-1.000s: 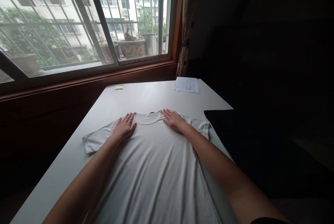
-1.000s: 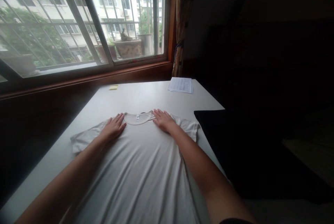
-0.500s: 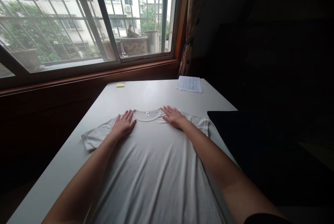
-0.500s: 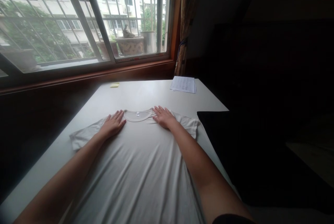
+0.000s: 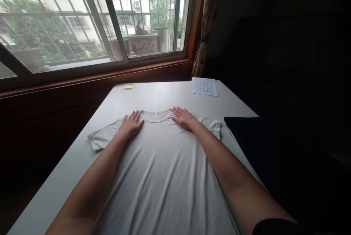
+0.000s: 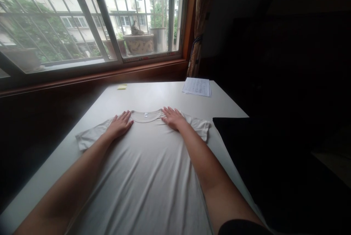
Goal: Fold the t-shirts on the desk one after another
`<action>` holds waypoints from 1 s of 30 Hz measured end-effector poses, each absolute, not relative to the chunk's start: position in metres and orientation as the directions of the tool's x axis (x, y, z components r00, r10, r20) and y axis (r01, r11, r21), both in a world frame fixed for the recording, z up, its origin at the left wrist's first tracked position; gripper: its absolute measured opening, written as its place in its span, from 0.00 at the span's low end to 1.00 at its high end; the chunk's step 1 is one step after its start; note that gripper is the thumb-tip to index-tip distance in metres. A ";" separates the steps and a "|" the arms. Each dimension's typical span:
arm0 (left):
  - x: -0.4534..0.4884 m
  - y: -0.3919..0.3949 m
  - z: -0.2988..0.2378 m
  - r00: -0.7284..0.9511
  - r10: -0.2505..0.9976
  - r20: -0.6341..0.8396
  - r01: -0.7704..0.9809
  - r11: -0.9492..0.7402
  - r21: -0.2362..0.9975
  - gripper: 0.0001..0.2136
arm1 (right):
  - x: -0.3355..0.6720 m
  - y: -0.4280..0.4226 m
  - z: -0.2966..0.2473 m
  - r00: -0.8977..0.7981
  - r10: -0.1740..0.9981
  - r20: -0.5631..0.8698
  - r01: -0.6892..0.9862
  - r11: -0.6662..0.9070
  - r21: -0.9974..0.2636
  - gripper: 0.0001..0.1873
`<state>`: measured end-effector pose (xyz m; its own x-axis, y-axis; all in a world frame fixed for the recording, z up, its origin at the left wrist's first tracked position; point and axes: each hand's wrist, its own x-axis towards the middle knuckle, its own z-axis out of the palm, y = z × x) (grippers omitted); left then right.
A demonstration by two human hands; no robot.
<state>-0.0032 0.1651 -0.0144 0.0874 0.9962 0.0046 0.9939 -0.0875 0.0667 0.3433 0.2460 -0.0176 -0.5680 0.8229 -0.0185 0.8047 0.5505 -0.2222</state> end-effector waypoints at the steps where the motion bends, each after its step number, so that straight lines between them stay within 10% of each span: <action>1: -0.004 0.168 -0.015 0.087 0.996 0.006 0.994 -0.088 0.066 0.33 | 0.343 0.248 -0.018 -0.570 0.821 -0.018 0.803 0.553 -0.223 0.38; 30: -0.009 0.215 -0.013 0.089 0.996 -0.001 0.995 -0.089 0.048 0.33 | 0.337 0.301 -0.022 -0.593 0.805 -0.029 0.790 0.574 -0.215 0.40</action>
<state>-0.0091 0.2150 -0.0129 0.0895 0.9960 -0.0013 0.9948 -0.0893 0.0484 0.3367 0.3013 -0.0219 -0.5925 0.8050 -0.0287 0.7902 0.5740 -0.2146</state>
